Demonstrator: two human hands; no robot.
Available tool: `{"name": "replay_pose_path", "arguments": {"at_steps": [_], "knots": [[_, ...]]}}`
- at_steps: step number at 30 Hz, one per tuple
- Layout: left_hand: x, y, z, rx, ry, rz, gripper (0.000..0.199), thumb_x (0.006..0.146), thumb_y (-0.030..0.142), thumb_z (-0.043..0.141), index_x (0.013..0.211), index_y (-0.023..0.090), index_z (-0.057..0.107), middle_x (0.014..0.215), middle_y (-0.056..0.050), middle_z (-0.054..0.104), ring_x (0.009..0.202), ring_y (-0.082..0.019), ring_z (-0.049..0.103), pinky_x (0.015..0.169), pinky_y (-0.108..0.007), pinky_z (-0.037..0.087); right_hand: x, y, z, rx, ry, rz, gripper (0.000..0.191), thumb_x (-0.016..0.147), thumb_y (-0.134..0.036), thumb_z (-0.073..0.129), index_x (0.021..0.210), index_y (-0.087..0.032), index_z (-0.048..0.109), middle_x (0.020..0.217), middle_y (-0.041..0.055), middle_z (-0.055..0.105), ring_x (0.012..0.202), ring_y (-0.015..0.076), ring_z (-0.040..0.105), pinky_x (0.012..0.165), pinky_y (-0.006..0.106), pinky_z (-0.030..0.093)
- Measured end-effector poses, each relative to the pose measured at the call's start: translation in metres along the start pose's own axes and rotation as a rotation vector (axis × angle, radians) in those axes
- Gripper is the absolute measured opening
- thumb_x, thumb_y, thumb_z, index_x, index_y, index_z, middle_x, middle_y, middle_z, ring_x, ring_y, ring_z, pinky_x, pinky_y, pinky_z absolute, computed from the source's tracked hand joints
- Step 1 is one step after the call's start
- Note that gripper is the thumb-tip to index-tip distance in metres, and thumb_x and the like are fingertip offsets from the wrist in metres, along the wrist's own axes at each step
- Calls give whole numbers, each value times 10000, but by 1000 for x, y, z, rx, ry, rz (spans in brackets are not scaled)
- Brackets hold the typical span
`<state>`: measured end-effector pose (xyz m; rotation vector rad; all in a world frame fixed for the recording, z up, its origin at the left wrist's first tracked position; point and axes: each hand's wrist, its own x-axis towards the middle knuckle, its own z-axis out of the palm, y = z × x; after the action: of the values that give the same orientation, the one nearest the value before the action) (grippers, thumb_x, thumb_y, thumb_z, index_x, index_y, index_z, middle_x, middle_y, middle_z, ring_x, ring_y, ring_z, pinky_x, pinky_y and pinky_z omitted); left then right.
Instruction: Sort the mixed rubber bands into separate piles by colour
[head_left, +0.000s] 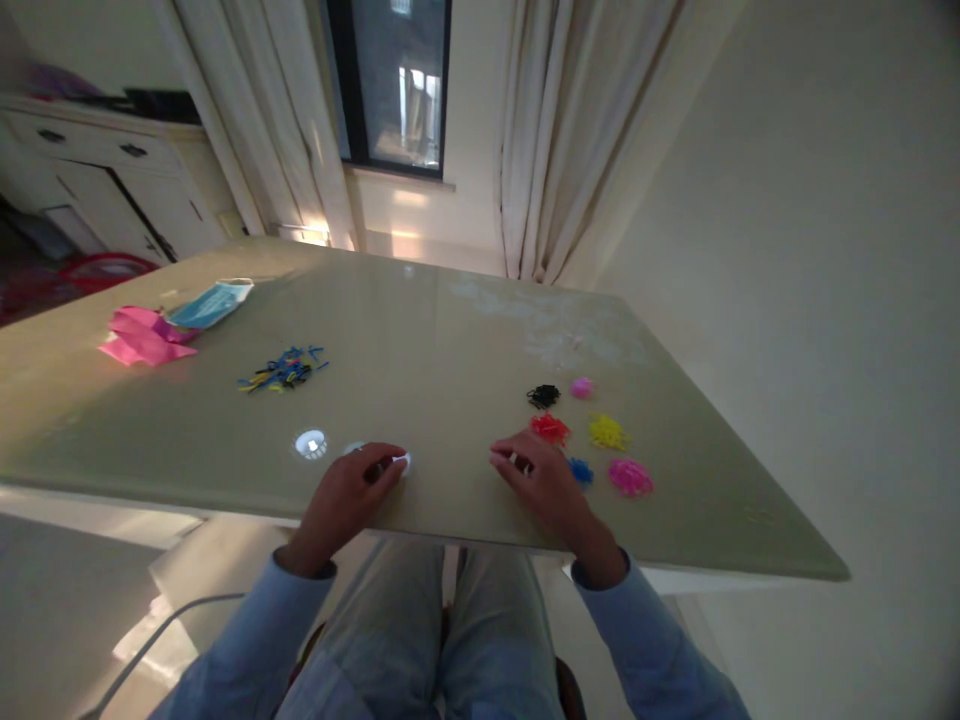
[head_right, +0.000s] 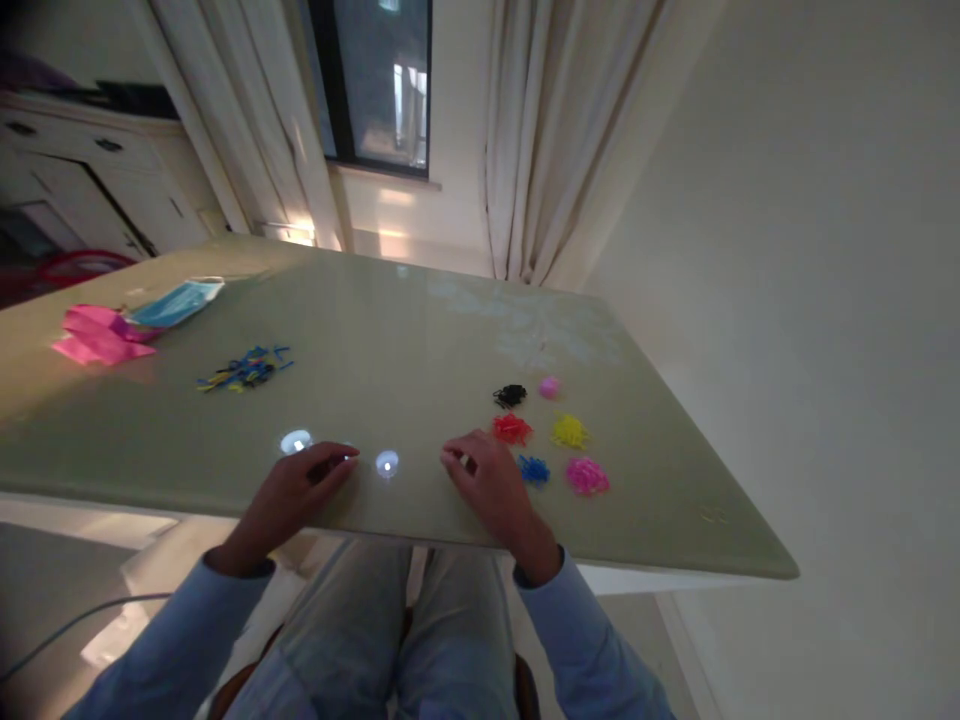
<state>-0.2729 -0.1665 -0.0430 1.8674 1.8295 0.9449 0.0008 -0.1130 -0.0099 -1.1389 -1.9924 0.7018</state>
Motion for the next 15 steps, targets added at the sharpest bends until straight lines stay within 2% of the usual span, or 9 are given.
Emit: {"name": "replay_pose_path", "arguments": {"at_steps": [2, 3, 6, 9, 12, 15], "knots": [[13, -8, -18, -45, -42, -24, 382, 868, 512, 499, 919, 206, 723, 803, -25, 735, 708, -172, 653, 657, -271, 484, -8, -5, 17, 37, -66, -16, 152, 872, -341, 635, 891, -254, 759, 798, 45, 699, 702, 183, 590, 690, 320, 459], [21, -13, -29, -35, -20, -37, 384, 859, 510, 504, 916, 199, 723, 801, -27, 734, 704, -172, 652, 654, -270, 481, -10, -5, 23, 43, -83, -13, 162, 883, -343, 624, 905, -254, 757, 815, 49, 700, 714, 185, 596, 696, 322, 460], [50, -32, -60, 63, 173, -128, 385, 825, 478, 509, 939, 173, 714, 768, -37, 719, 676, -176, 639, 645, -276, 475, -11, 3, 34, 56, -76, -1, 171, 892, -349, 611, 904, -252, 752, 836, 54, 708, 722, 193, 611, 703, 331, 466], [76, -57, -88, 225, 341, -252, 354, 800, 377, 524, 1003, 146, 701, 807, -64, 719, 725, -195, 648, 709, -292, 487, -10, 10, 36, 72, -46, 2, 179, 888, -364, 604, 886, -255, 747, 824, 52, 717, 723, 203, 619, 694, 337, 472], [88, -80, -106, 400, 345, -348, 391, 786, 376, 573, 1077, 136, 677, 906, -112, 715, 834, -243, 658, 738, -316, 495, -11, 11, 33, 68, -46, 18, 199, 888, -383, 597, 875, -246, 741, 828, 57, 723, 742, 216, 634, 699, 341, 486], [87, -97, -115, 496, 313, -422, 460, 793, 425, 606, 1140, 125, 652, 1003, -154, 692, 924, -268, 649, 792, -337, 500, -12, 12, 29, 62, -58, 30, 232, 893, -415, 586, 882, -239, 736, 860, 68, 727, 775, 230, 651, 714, 345, 500]]}}
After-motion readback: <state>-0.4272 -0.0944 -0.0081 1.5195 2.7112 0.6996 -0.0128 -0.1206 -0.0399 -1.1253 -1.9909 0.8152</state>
